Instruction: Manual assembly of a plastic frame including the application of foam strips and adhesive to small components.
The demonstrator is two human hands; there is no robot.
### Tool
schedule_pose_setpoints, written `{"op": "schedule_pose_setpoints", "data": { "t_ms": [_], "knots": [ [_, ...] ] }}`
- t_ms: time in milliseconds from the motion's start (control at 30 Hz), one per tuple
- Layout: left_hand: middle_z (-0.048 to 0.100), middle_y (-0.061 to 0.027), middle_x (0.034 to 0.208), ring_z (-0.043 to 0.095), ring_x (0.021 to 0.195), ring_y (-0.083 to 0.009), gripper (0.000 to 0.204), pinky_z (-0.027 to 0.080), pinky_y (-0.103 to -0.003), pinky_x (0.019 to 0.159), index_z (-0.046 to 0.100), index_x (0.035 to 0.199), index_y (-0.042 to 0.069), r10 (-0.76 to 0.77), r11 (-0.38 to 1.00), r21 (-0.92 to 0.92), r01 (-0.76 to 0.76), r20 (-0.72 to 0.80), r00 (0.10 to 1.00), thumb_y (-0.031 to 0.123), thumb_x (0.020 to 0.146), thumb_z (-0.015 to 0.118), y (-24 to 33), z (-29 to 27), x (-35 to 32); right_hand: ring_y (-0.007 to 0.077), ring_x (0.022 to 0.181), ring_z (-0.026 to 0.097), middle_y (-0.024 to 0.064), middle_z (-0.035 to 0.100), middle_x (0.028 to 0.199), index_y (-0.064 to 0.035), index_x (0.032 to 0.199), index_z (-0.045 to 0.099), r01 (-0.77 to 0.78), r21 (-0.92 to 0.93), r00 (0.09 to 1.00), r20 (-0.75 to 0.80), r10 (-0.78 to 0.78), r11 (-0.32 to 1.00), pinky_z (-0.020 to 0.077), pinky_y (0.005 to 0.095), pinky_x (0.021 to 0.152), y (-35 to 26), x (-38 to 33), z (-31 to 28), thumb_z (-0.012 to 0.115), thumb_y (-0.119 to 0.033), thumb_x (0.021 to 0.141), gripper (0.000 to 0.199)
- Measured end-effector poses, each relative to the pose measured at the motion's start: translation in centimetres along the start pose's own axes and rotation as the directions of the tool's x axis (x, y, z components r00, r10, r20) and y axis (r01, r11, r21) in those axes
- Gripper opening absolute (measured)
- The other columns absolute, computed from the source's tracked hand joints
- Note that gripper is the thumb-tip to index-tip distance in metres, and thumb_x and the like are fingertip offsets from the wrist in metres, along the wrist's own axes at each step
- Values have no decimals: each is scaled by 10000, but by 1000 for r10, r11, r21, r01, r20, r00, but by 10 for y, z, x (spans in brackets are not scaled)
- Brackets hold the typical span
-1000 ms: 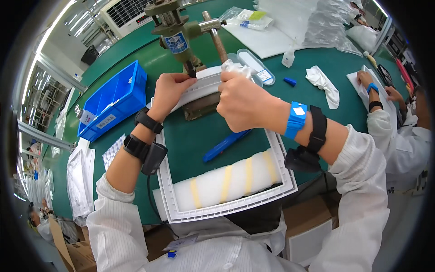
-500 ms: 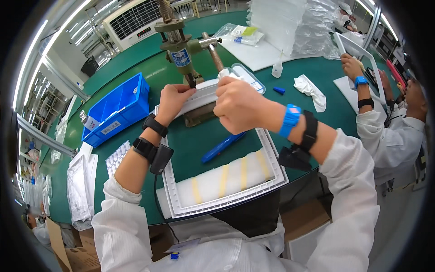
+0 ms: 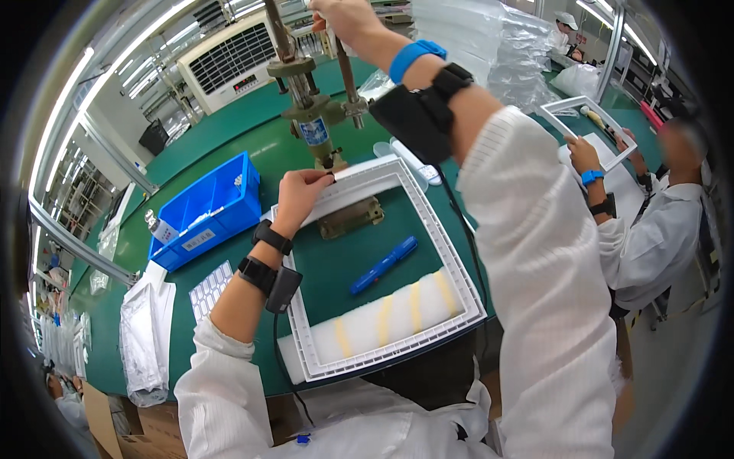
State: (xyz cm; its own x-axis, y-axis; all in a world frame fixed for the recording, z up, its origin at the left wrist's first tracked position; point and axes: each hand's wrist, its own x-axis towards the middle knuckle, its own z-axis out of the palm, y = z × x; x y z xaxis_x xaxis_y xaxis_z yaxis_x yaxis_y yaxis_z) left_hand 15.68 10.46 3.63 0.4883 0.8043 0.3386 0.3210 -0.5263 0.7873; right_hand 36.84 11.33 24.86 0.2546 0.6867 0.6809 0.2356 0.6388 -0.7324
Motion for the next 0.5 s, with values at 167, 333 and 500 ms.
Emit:
{"op": "schedule_pose_setpoints", "data": {
  "t_ms": [167,333,500],
  "knots": [
    [735,-119,868,661,759,-140,286,503,-271,699,713,1005,-65,-40,997,-69,44,56,998,168,839,718,-4,-13,3,180,982,607,84,620,1016,-70,1186,551,-250,78,966,81,244,965,461,306,874,18,1,-12,549,-226,925,305],
    [726,-97,891,659,807,-130,255,508,-252,733,710,1010,-64,-74,971,-223,91,86,994,138,853,710,-13,-69,-16,164,1162,545,64,567,1271,-100,1337,510,-214,-344,959,103,263,914,421,339,959,-42,-115,-49,560,-284,936,444],
    [709,-96,1029,634,915,-124,236,477,-248,831,711,1010,-56,-142,897,-401,184,133,981,122,854,706,-41,-80,-40,80,783,585,27,633,915,-26,1171,617,-462,-449,878,-106,468,765,446,219,642,-101,-313,-99,516,-178,972,270]
  ]
}}
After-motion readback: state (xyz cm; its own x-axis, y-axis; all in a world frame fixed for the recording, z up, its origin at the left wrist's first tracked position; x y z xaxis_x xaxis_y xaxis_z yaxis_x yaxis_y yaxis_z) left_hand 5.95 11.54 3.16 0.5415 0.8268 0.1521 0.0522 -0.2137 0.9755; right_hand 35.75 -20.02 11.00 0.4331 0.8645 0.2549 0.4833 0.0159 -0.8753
